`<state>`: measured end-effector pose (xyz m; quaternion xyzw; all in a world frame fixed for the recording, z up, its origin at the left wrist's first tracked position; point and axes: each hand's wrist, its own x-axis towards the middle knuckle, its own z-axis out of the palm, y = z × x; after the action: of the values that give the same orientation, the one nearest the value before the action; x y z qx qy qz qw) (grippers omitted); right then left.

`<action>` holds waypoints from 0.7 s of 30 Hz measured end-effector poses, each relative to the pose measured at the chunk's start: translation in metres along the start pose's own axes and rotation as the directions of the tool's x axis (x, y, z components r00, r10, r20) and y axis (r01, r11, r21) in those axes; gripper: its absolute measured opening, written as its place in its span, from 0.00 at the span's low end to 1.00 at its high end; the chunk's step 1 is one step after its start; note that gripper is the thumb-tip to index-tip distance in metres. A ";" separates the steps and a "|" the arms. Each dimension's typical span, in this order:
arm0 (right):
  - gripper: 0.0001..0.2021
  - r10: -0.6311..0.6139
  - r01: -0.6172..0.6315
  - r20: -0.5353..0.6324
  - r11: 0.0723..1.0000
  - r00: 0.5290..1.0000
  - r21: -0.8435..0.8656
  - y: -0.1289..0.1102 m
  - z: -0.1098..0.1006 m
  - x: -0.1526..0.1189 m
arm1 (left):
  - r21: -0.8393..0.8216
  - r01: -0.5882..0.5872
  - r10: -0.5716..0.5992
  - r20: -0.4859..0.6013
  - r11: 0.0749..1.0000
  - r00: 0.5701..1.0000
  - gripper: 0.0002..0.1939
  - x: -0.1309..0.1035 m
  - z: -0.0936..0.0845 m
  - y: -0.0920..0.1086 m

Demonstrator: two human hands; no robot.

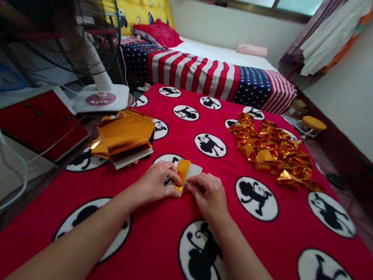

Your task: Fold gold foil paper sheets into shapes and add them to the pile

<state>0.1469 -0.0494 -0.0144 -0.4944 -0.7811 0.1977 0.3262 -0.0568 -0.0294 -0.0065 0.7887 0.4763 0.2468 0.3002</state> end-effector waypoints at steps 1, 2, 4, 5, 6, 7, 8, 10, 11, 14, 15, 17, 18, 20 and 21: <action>0.05 0.008 -0.008 -0.007 1.000 1.000 -0.001 0.000 0.000 0.000 | 0.000 0.002 -0.002 0.001 1.000 1.000 0.07 0.000 0.000 0.000; 0.06 0.013 -0.014 -0.011 1.000 1.000 -0.002 -0.001 0.000 0.000 | 0.001 0.003 -0.003 0.000 1.000 1.000 0.07 0.000 0.000 0.000; 0.06 0.021 -0.021 -0.018 1.000 1.000 -0.008 -0.001 0.001 0.000 | 0.010 0.003 -0.003 -0.003 1.000 1.000 0.06 0.000 -0.001 0.001; 0.06 0.023 -0.023 -0.023 1.000 0.999 -0.013 -0.001 0.001 0.000 | 0.016 0.002 -0.002 0.000 1.000 1.000 0.06 0.000 -0.001 0.002; 0.07 0.025 -0.025 -0.027 1.000 0.999 -0.018 -0.001 0.002 0.000 | 0.022 0.003 -0.003 0.001 1.000 1.000 0.05 0.000 -0.001 0.003; 0.07 0.026 -0.026 -0.031 0.999 0.999 -0.023 -0.001 0.002 0.000 | 0.028 0.007 -0.007 0.000 1.000 1.000 0.04 -0.001 -0.001 0.004; 0.07 0.027 -0.028 -0.033 0.999 0.999 -0.027 -0.001 0.002 0.000 | 0.034 0.012 -0.012 -0.005 0.999 1.000 0.03 -0.001 -0.001 0.005; 0.07 0.033 -0.034 -0.035 0.999 0.999 -0.030 -0.001 0.003 0.000 | 0.041 0.024 -0.023 -0.023 0.999 0.999 0.02 -0.002 0.000 0.007; 0.07 0.037 -0.038 -0.035 0.999 0.999 -0.030 -0.001 0.003 0.000 | 0.044 0.027 -0.025 -0.033 0.999 0.999 0.02 -0.002 0.001 0.008; 0.07 0.055 -0.056 -0.030 0.998 0.998 -0.026 -0.003 0.002 -0.001 | 0.057 0.016 -0.013 -0.052 0.998 0.999 0.02 -0.002 0.002 0.009; 0.08 0.062 -0.062 -0.030 0.998 0.998 -0.028 -0.004 0.002 -0.001 | 0.063 0.009 -0.005 -0.058 0.998 0.998 0.03 -0.002 0.002 0.009; 0.08 0.074 -0.076 -0.034 0.997 0.997 -0.035 -0.005 0.002 0.000 | 0.072 -0.003 0.008 -0.066 0.997 0.998 0.04 -0.002 0.003 0.009; 0.08 0.081 -0.082 -0.037 0.996 0.996 -0.040 -0.006 0.002 0.000 | 0.074 -0.007 0.012 -0.068 0.997 0.998 0.04 -0.002 0.003 0.009; 0.08 0.092 -0.094 -0.042 0.995 0.995 -0.046 -0.007 0.002 0.000 | 0.072 -0.006 0.011 -0.074 0.997 0.997 0.05 -0.002 0.003 0.009; 0.08 0.097 -0.099 -0.043 0.994 0.994 -0.047 -0.007 0.003 0.000 | 0.070 -0.003 0.009 -0.078 0.998 0.997 0.04 -0.002 0.003 0.009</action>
<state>0.1404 -0.0526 -0.0118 -0.5438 -0.7538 0.1840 0.3196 -0.0499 -0.0351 -0.0022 0.7899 0.4937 0.2614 0.2530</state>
